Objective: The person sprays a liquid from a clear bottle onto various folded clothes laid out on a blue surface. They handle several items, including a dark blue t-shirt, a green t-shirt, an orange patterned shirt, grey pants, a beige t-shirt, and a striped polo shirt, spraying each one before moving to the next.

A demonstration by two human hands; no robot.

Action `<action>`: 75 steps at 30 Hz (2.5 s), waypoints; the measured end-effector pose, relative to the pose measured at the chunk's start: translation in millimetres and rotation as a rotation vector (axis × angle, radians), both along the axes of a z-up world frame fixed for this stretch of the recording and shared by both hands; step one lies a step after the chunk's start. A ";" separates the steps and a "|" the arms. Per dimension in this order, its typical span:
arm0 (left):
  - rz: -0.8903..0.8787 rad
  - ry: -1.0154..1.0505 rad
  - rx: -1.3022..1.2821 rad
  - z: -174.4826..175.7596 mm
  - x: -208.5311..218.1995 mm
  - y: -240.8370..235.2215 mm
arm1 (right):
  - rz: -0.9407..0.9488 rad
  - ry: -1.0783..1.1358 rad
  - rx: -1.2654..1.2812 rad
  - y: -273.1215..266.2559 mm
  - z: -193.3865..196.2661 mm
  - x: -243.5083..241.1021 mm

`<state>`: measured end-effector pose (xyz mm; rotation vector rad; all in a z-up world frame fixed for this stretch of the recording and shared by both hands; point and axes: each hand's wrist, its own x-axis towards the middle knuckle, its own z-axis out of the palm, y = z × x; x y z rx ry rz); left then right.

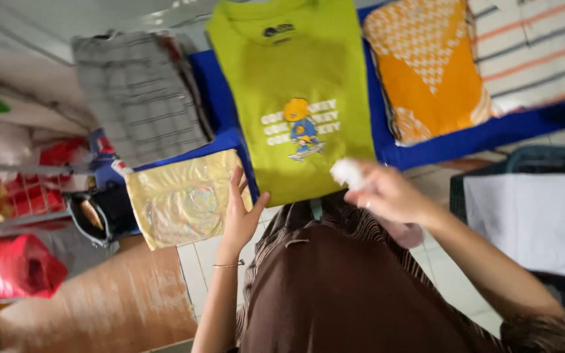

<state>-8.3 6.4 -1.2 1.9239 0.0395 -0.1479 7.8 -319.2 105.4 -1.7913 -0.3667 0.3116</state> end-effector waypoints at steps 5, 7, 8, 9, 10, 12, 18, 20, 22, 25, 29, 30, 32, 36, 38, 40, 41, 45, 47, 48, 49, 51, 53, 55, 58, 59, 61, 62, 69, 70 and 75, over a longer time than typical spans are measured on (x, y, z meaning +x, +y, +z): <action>0.076 -0.135 0.006 22.3 -1.7 -2.1 | 0.242 -0.073 -0.618 58.0 -0.2 57.4; 0.104 -0.162 -0.003 35.9 3.7 -10.6 | 0.228 -0.055 -0.710 69.7 1.9 89.6; 0.066 -0.263 0.082 41.9 5.6 -15.2 | 0.144 -0.216 -0.574 74.4 3.0 106.9; 0.024 -0.365 0.167 47.8 9.7 -20.3 | 0.056 -0.373 -0.434 78.5 4.8 125.1; 0.037 -0.371 0.169 52.7 13.8 -24.7 | 0.066 -0.383 -0.432 78.2 6.3 142.4; 0.049 -0.261 0.197 63.2 21.5 -35.3 | 0.013 -0.373 -0.459 76.1 9.0 176.2; 0.133 -0.358 0.200 62.1 67.1 -46.2 | -0.129 -0.467 -0.352 16.8 12.7 216.2; 0.139 -0.374 0.201 76.6 90.8 -53.7 | -0.164 -0.319 -0.297 -8.5 4.3 210.8; 0.140 -0.388 0.201 92.1 121.3 -64.4 | -0.202 -0.167 -0.242 -31.9 -6.2 203.5; 0.100 -0.498 0.234 110.1 176.7 -90.1 | -0.240 -0.195 -0.323 -52.3 -13.7 183.9; -0.123 -0.646 0.410 114.4 253.9 -143.3 | -0.091 -0.071 -0.099 -63.3 -15.0 148.5; -0.208 -0.650 0.470 112.2 270.5 -157.7 | -0.042 -0.177 -0.188 -68.9 -22.3 137.0; -0.250 -0.668 0.554 94.2 294.8 -179.4 | 0.031 -0.178 -0.187 -74.5 -31.4 116.4; -0.419 -0.486 0.857 71.4 331.5 -204.6 | 0.348 -0.198 -0.065 -70.8 6.0 99.1; -0.423 -0.423 0.820 74.1 335.6 -204.7 | 0.359 -0.233 -0.109 -89.4 -27.7 89.2; -0.427 -0.360 0.787 84.5 333.6 -201.7 | 0.371 -0.269 -0.150 -105.3 -50.8 82.3; -0.425 -0.342 0.707 94.0 331.0 -198.8 | 0.368 -0.253 -0.209 -112.8 -56.8 82.6; -0.479 -0.426 0.442 99.9 324.7 -184.1 | 0.483 -0.232 -0.250 -126.1 -42.7 97.3; -0.489 -0.375 0.360 120.6 309.5 -167.8 | 0.496 -0.069 -0.373 -142.6 -64.9 107.7; -0.502 -0.322 0.275 130.8 300.9 -159.6 | 0.505 0.099 -0.497 -150.8 -75.8 112.6; -0.497 -0.325 0.280 147.3 286.4 -145.4 | 0.508 0.092 -0.495 -152.7 -87.5 122.5; -0.481 -0.304 0.173 179.2 254.5 -118.3 | 0.244 0.013 -0.344 -157.3 -110.4 140.3; -0.472 -0.265 0.159 203.2 231.1 -101.4 | 0.277 -0.014 -0.148 -134.9 -86.2 169.6; -0.462 -0.226 0.144 221.9 216.8 -92.9 | 0.312 -0.038 0.048 -111.6 -66.3 193.2; -0.444 -0.170 0.135 233.3 215.2 -97.8 | 0.270 0.341 0.253 -86.6 -62.9 213.4; -0.444 -0.218 0.195 231.9 218.8 -102.2 | 0.236 0.191 0.134 -84.7 -75.0 217.4; -0.440 -0.265 0.257 218.2 231.1 -118.2 | 0.205 0.041 0.015 -83.3 -86.2 222.2; -0.373 -0.412 0.361 206.0 240.3 -129.7 | 0.102 0.166 0.144 -83.9 -85.3 223.3; 0.236 -0.410 0.604 91.5 300.7 -88.6 | 0.193 -0.042 -0.022 -107.3 -78.4 184.9; 0.246 -0.409 0.605 78.7 303.1 -70.3 | 0.202 -0.044 -0.023 -93.4 -54.6 181.1; 0.266 -0.146 0.360 30.2 303.4 -3.7 | 0.749 -0.170 -0.228 -29.7 19.7 179.4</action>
